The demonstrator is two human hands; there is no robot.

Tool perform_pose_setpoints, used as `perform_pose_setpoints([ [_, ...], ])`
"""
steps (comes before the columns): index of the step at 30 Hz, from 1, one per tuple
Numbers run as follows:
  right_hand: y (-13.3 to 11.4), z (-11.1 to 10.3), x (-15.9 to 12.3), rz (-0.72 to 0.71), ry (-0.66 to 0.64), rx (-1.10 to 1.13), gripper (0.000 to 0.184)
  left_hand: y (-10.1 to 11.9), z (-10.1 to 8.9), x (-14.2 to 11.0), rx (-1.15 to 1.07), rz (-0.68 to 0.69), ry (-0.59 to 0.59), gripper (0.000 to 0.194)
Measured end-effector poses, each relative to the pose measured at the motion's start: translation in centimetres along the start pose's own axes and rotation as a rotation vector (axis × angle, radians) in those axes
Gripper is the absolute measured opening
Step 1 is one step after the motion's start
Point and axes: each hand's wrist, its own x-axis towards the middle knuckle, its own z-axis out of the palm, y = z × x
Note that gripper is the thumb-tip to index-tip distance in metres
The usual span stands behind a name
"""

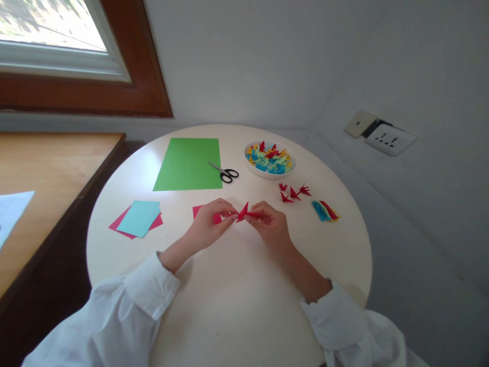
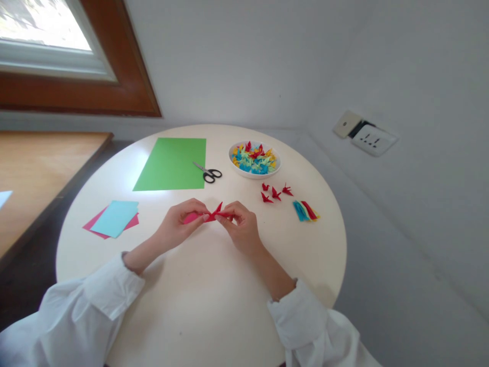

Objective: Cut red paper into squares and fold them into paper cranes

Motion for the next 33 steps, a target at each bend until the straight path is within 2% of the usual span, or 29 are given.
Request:
perform_pose_setpoints([
  [7, -0.4, 0.0, 0.0, 0.045, 0.012, -0.022, 0.011, 0.1, -0.1, -0.1, 0.042, -0.068, 0.003, 0.015],
  [14, -0.2, 0.0, 0.0, 0.081, 0.047, 0.040, 0.012, 0.0, 0.2, 0.0, -0.072, -0.167, 0.017, 0.016],
  [19, 0.0, 0.0, 0.1, 0.159, 0.138, 0.069, 0.018, -0.2, 0.3, -0.1, -0.090, -0.086, 0.097, 0.018],
  [24, -0.3, 0.3, 0.3, 0.205, 0.174, 0.081, 0.022, -0.2, 0.5, -0.3, 0.113, 0.035, 0.122, 0.013],
  [29, -0.4, 0.7, 0.0, 0.182, 0.133, 0.067, 0.020, -0.6, 0.8, -0.3, 0.180, 0.091, 0.084, 0.008],
  [33, -0.1, 1.0, -0.4, 0.138, 0.082, 0.072, 0.016, -0.8, 0.8, -0.2, 0.199, 0.098, 0.103, 0.008],
])
